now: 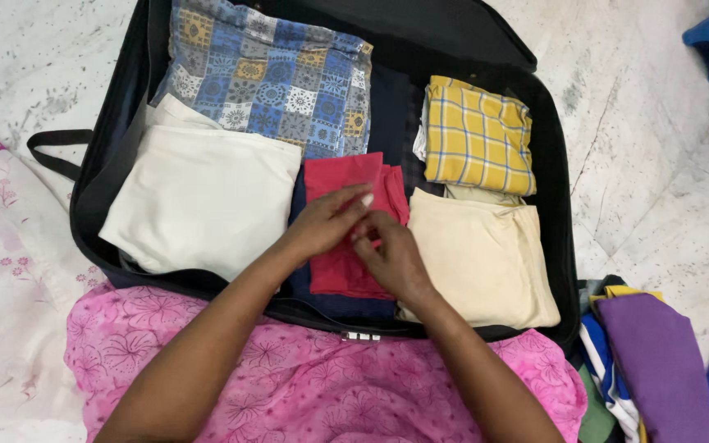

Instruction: The person packs a white shirt, a red cloth, and a purple garment into a black suitcase by hand, folding the items and placing them into open compartments.

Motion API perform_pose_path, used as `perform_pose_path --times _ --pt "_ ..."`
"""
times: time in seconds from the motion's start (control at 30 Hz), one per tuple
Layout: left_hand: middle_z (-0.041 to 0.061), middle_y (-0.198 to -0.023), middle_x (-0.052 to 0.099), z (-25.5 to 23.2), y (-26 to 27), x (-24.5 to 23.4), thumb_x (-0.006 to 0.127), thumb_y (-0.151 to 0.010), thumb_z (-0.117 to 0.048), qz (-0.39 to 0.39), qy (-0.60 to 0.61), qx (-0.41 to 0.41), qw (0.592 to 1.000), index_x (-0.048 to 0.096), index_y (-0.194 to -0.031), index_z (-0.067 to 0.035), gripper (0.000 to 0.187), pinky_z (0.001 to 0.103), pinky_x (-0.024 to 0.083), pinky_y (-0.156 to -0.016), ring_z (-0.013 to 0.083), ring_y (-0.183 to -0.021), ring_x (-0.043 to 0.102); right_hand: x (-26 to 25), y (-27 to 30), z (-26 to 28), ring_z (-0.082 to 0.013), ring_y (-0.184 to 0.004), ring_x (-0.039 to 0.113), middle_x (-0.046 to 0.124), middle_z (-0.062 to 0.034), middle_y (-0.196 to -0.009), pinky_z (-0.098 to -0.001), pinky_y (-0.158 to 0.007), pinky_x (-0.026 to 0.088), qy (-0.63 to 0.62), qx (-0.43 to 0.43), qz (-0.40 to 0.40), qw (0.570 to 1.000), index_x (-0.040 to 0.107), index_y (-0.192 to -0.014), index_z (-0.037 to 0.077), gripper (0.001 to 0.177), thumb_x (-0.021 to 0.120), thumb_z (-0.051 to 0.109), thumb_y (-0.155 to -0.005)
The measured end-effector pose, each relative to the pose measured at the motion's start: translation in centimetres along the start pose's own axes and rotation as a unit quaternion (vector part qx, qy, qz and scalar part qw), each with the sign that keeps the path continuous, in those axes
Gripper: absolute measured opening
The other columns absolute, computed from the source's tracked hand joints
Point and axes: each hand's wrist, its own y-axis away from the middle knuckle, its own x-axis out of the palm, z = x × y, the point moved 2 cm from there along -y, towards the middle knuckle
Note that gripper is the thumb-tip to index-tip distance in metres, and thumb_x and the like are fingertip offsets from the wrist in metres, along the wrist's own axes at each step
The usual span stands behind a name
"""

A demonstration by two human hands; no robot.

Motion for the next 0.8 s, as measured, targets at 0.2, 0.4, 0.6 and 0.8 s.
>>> perform_pose_path --times 0.2,0.4,0.6,0.8 --pt "0.012 -0.124 0.074 0.9 1.0 -6.1 0.063 -0.086 -0.009 -0.002 0.118 -0.070 0.991 0.066 -0.132 -0.011 0.046 0.036 0.059 -0.087 0.0259 -0.109 0.073 4.5 -0.3 6.6 -0.0176 -0.086 0.069 0.070 -0.0104 -0.099 -0.0323 -0.071 0.056 -0.058 -0.038 0.070 0.995 0.066 -0.110 0.001 0.018 0.064 0.015 -0.100" --pt "0.021 -0.107 0.075 4.3 5.0 -13.9 0.058 -0.086 -0.004 -0.113 -0.260 -0.091 0.955 0.053 -0.150 -0.020 0.067 0.045 0.055 -0.091 0.0370 -0.101 0.072 -2.0 -2.3 -1.8 -0.0105 -0.085 0.071 0.075 -0.0052 -0.095 -0.0261 -0.074 0.062 -0.041 0.100 0.006 0.994 0.069 -0.106 0.002 0.017 0.058 0.014 -0.102" --pt "0.020 -0.106 0.074 4.2 4.5 -14.1 0.075 -0.085 -0.036 -0.071 -0.332 -0.194 0.920 0.041 -0.151 -0.011 0.078 0.048 0.055 -0.089 0.0378 -0.102 0.070 -5.0 -3.9 -11.8 -0.0233 -0.082 0.073 0.076 -0.0111 -0.090 -0.0352 -0.075 0.058 0.129 0.243 -0.034 0.961 0.072 -0.109 0.001 0.030 0.060 0.027 -0.101" --pt "0.019 -0.112 0.071 4.4 2.6 -11.5 0.074 -0.080 -0.040 -0.111 -0.434 -0.041 0.893 0.069 -0.119 -0.012 0.048 0.051 0.056 -0.079 0.0390 -0.101 0.069 -2.7 -4.8 -11.5 -0.0326 -0.092 0.073 0.077 -0.0140 -0.094 -0.0433 -0.083 0.056 0.336 0.232 -0.046 0.912 0.069 -0.117 0.005 0.051 0.074 0.046 -0.087"
